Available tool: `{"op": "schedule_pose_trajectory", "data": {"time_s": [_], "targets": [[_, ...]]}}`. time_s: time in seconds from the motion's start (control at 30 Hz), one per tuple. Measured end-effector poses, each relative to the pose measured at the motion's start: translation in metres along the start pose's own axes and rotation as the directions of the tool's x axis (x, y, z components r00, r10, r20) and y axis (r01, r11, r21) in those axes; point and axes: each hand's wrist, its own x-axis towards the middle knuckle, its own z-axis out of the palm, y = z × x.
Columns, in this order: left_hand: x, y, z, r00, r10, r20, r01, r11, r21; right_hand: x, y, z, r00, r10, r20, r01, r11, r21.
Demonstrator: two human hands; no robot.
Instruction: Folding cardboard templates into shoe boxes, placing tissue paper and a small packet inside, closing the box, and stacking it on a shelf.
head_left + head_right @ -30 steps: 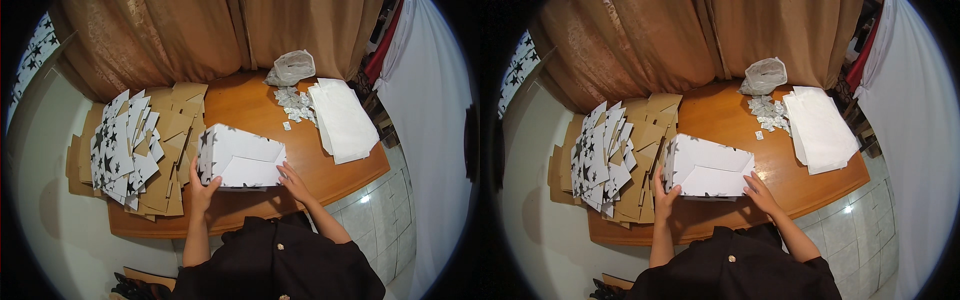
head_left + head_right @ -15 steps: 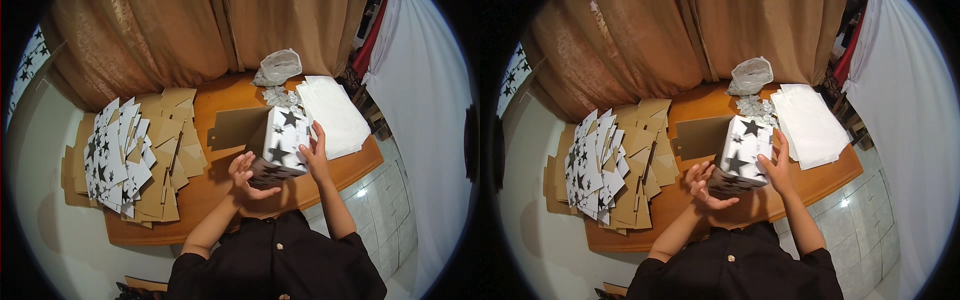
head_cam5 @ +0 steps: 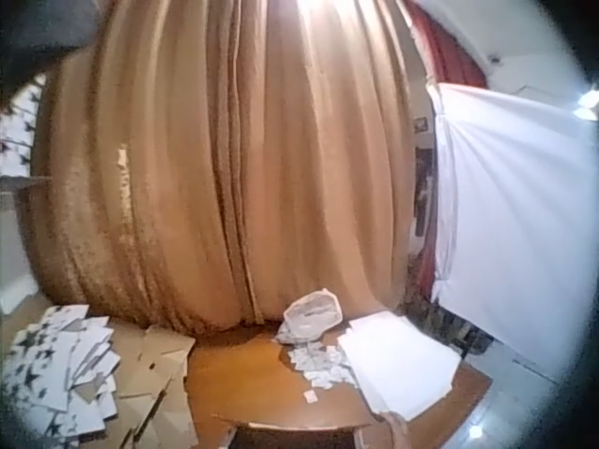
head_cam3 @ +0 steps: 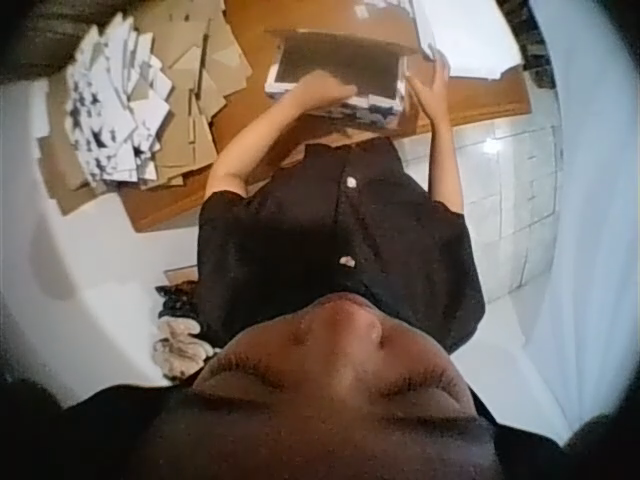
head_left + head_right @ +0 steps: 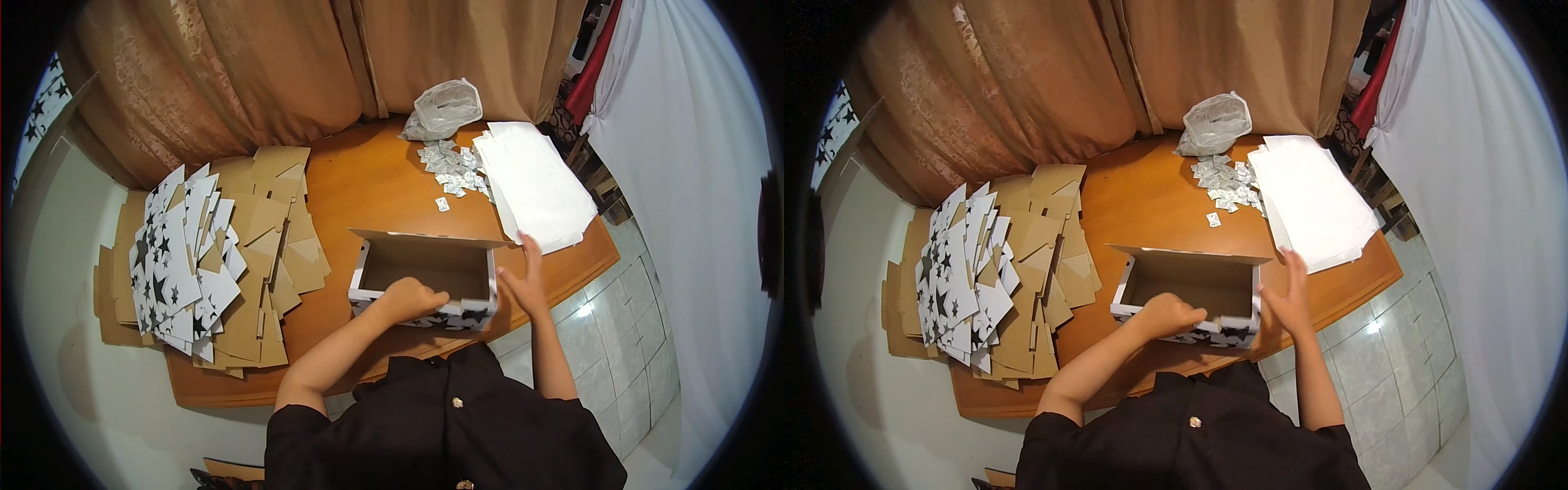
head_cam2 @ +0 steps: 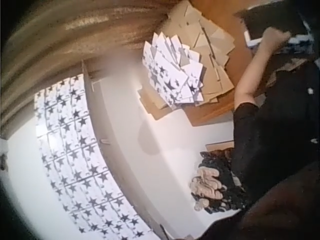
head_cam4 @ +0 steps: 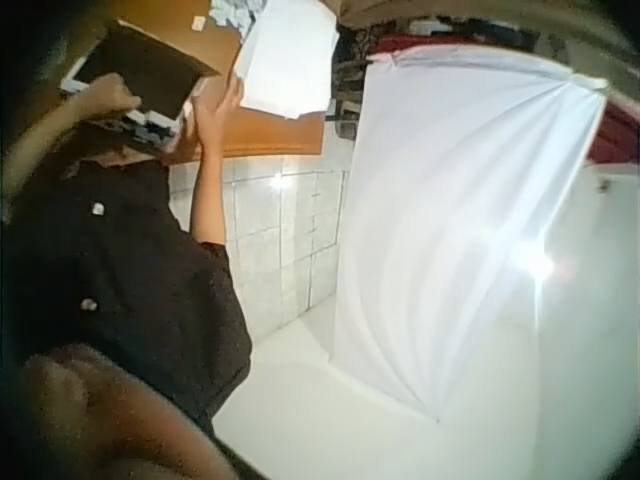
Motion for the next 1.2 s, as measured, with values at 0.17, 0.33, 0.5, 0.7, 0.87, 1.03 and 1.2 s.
{"op": "schedule_pose_trajectory", "data": {"time_s": [0.17,0.33,0.5,0.7,0.87,1.03,1.2], "targets": [[-0.022,0.008,0.028,0.967,-0.012,0.254,0.054,0.986,-0.157,-0.007,0.018,0.033,0.992,0.077,0.102,-0.112,0.907,0.407],[-0.008,0.025,-0.005,0.990,-0.101,0.103,0.110,0.990,-0.086,0.021,0.015,0.040,0.992,0.125,-0.019,-0.116,0.961,0.252],[-0.029,0.026,0.003,0.978,-0.038,-0.203,0.032,0.999,-0.031,0.034,0.009,0.054,0.923,0.383,-0.051,-0.361,0.902,0.235],[-0.055,0.041,0.024,0.968,-0.195,-0.160,0.204,0.978,0.042,0.006,0.015,0.063,0.988,0.128,-0.088,-0.125,0.992,0.033],[-0.053,0.040,0.029,0.929,-0.351,-0.115,0.346,0.936,-0.061,0.002,0.015,0.052,0.999,0.026,-0.043,-0.032,0.989,-0.146],[-0.055,0.039,0.031,0.927,-0.346,-0.143,0.338,0.938,-0.077,0.045,0.017,0.065,0.980,0.161,0.118,-0.167,0.985,0.047],[-0.052,0.044,0.033,0.917,-0.373,-0.143,0.373,0.927,-0.023,0.059,0.039,0.091,0.873,0.385,0.299,-0.400,0.917,-0.014]]}}
